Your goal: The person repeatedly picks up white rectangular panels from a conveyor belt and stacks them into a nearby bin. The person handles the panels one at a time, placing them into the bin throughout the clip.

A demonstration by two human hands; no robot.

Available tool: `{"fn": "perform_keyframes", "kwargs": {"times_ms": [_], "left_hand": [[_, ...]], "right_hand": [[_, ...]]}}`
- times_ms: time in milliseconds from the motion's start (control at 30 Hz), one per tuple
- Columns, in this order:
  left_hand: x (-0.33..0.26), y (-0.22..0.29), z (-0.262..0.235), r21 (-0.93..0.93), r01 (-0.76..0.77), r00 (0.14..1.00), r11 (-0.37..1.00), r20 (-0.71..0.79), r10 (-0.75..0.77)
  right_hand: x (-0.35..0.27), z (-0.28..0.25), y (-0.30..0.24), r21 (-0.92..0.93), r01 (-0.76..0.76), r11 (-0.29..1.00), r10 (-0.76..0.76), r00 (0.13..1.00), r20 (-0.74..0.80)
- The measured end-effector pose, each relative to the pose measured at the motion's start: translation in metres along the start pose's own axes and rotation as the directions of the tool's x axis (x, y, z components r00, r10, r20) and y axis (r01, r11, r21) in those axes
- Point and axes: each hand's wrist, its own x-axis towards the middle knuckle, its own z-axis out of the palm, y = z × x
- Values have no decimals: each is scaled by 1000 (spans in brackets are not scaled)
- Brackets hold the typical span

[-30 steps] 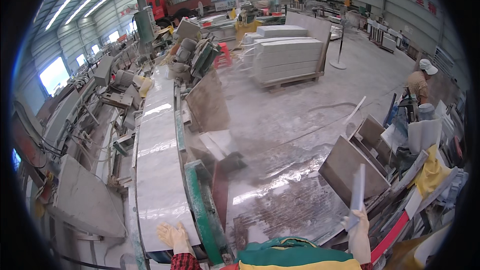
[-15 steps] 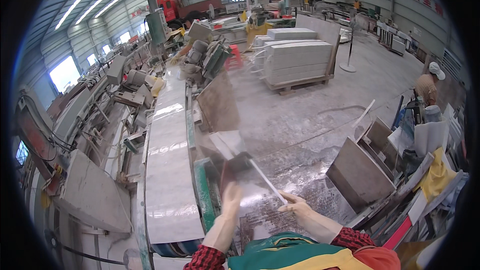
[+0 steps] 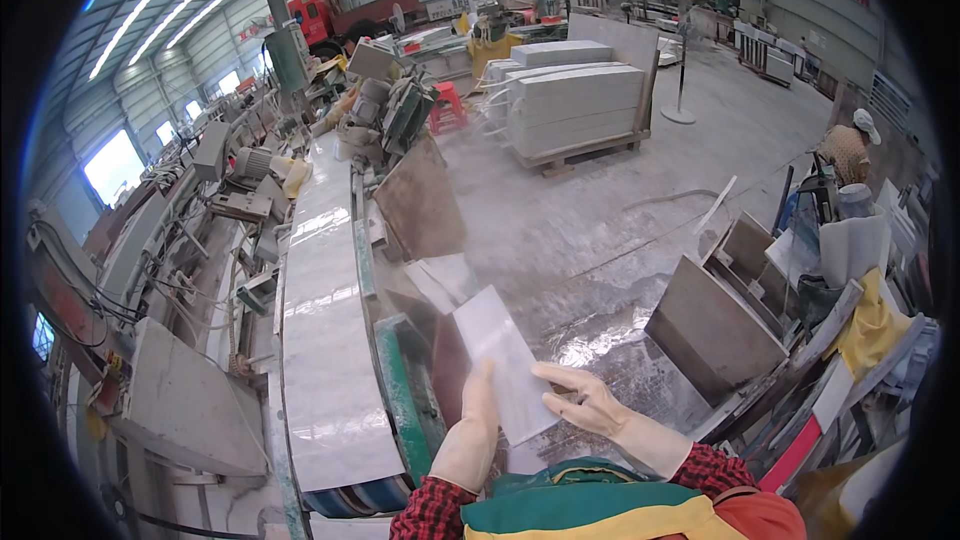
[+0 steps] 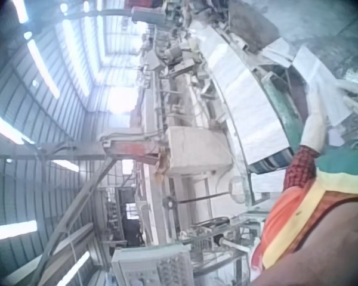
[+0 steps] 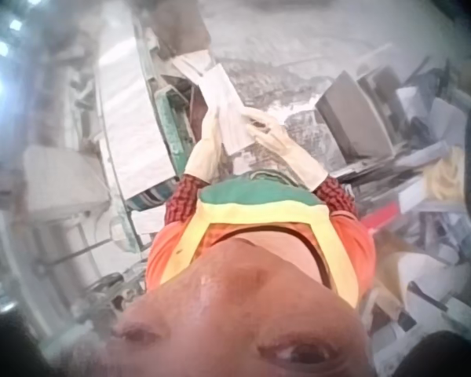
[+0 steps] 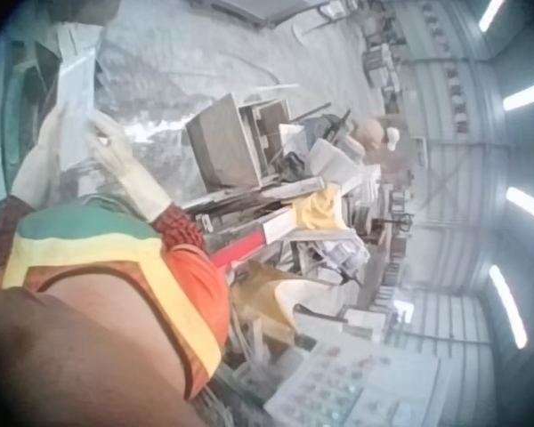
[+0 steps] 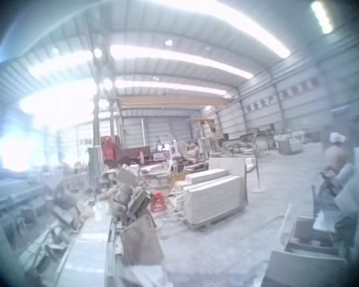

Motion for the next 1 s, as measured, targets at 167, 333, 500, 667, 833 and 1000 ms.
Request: {"fn": "perform_keyframes", "kwargs": {"times_ms": [167,333,500,667,833,1000], "left_hand": [[-17,6,15,-41,12,994,999,112,-7],[-17,2,9,-124,110,954,986,293,-69],[-32,10,21,-2,79,938,997,340,-73],[-35,9,18,82,66,937,994,337,-90],[-38,9,20,96,45,946,994,314,-73],[-21,4,1,-64,120,963,991,249,-100]], "right_hand": [[9,-7,4,-32,110,993,-111,994,-19],[40,-10,-2,6,59,998,-58,990,-126],[93,-31,16,67,123,990,-107,973,-203],[151,-59,23,232,17,973,34,976,-214],[145,-52,31,131,-30,991,59,972,-226],[68,-9,17,32,-44,999,47,993,-108]]}}
